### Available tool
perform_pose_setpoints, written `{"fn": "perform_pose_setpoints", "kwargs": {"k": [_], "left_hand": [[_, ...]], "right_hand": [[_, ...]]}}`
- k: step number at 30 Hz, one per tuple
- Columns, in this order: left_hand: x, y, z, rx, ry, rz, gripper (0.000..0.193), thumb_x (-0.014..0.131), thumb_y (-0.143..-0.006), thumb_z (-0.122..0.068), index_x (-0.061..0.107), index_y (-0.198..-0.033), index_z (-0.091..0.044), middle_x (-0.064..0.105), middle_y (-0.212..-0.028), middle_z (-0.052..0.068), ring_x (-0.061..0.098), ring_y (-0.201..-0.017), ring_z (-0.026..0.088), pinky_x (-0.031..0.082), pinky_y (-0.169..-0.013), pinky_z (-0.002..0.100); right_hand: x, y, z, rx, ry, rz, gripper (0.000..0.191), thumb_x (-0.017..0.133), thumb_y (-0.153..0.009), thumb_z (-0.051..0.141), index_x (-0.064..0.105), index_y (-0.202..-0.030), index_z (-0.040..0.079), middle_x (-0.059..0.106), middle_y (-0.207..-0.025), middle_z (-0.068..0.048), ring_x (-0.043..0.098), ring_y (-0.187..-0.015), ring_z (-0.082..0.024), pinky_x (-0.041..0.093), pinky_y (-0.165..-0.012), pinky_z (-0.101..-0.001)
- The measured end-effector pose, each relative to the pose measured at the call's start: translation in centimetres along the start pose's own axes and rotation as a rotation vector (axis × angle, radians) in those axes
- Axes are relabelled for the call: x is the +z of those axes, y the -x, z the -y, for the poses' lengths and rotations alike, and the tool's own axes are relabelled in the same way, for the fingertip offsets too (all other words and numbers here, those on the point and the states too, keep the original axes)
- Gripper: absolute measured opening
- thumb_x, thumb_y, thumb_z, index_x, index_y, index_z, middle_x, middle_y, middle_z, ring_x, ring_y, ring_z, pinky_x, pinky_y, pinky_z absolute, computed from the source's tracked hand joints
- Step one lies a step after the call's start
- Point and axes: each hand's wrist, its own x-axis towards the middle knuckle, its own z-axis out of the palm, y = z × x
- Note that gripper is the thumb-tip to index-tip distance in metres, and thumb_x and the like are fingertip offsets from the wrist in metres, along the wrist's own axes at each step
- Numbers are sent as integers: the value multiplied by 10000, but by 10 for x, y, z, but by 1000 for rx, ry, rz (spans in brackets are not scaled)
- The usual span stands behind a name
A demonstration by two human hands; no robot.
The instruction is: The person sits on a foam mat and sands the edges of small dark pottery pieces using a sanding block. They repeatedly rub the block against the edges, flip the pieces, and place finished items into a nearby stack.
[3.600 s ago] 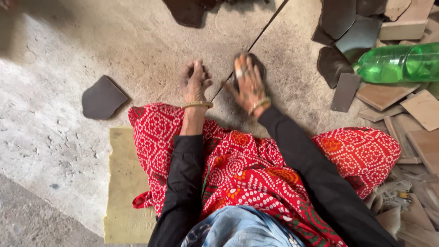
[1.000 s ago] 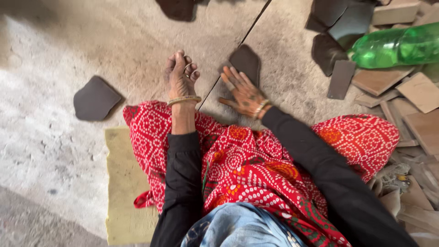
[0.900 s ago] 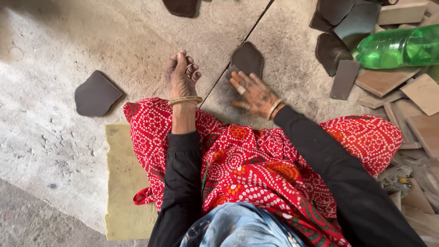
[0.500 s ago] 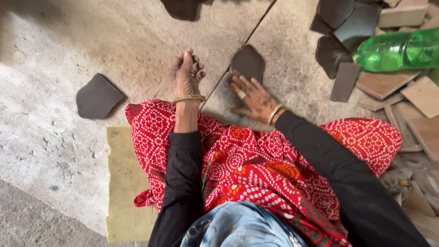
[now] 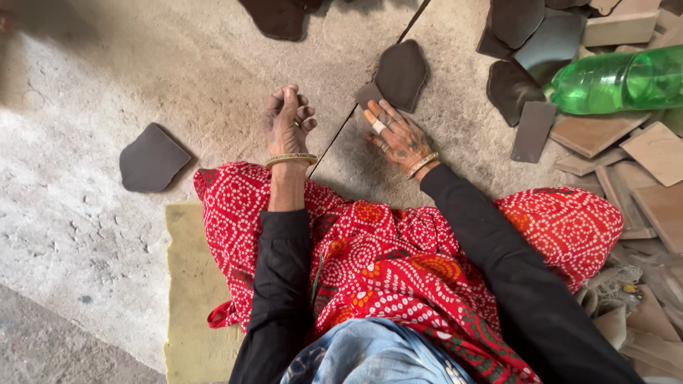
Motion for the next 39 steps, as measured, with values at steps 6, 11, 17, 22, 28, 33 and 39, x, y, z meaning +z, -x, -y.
{"fn": "perform_pose_setpoints", "kwargs": {"k": [6,11,17,22,28,33,39], "left_hand": [[49,-43,37,249,-655,186,141,736,-932,-234,710,-1067,-203,735,-965,5,662,-790,171,591,-651,309],[136,-82,87,754,-1909,812,744,789,-744,-118,544,-1420,-310,463,-1499,95,566,-1210,335,536,-948,503],[182,-99,118,555,-2437,1220,744,791,-852,-271,413,-1472,-433,261,-1635,26,264,-1513,333,372,-1078,679],[133,-137,89,648,-2510,896,1091,897,-689,-502,291,-1551,-218,334,-1586,174,425,-1384,410,387,-1103,526],[22,-145,23,173,-1817,397,791,878,-784,-589,641,-1262,-4,668,-1229,251,644,-1161,387,520,-991,492],[-27,-95,49,-245,-1479,204,552,637,-942,-504,667,-1247,-45,723,-1186,226,740,-1052,339,578,-935,455],[-33,-55,65,58,-1966,358,511,679,-937,-551,764,-1031,-56,718,-1092,239,682,-1070,423,540,-919,504]], "right_hand": [[16,7,11,124,-149,-256,599,684,-957,214,476,-1505,88,422,-1611,-85,432,-1495,-319,426,-1213,-402],[24,17,43,109,-199,-392,623,736,-917,287,515,-1442,34,455,-1548,-155,418,-1456,-353,404,-1185,-440],[16,18,62,215,-315,-236,749,801,-836,386,531,-1382,-49,460,-1510,-244,386,-1432,-404,372,-1162,-469],[27,21,61,206,-341,-204,727,806,-850,321,555,-1430,-39,451,-1582,-218,373,-1468,-406,357,-1172,-451],[30,19,52,281,-304,-176,585,752,-837,190,604,-1390,69,490,-1570,-155,427,-1458,-384,421,-1158,-454],[10,24,26,277,-386,-146,579,748,-817,158,620,-1376,77,568,-1487,-165,509,-1345,-376,423,-1129,-464],[-1,67,-5,434,-1012,-353,425,693,-914,107,652,-1319,-14,715,-1293,-109,673,-1207,-269,516,-1065,-362]]}}
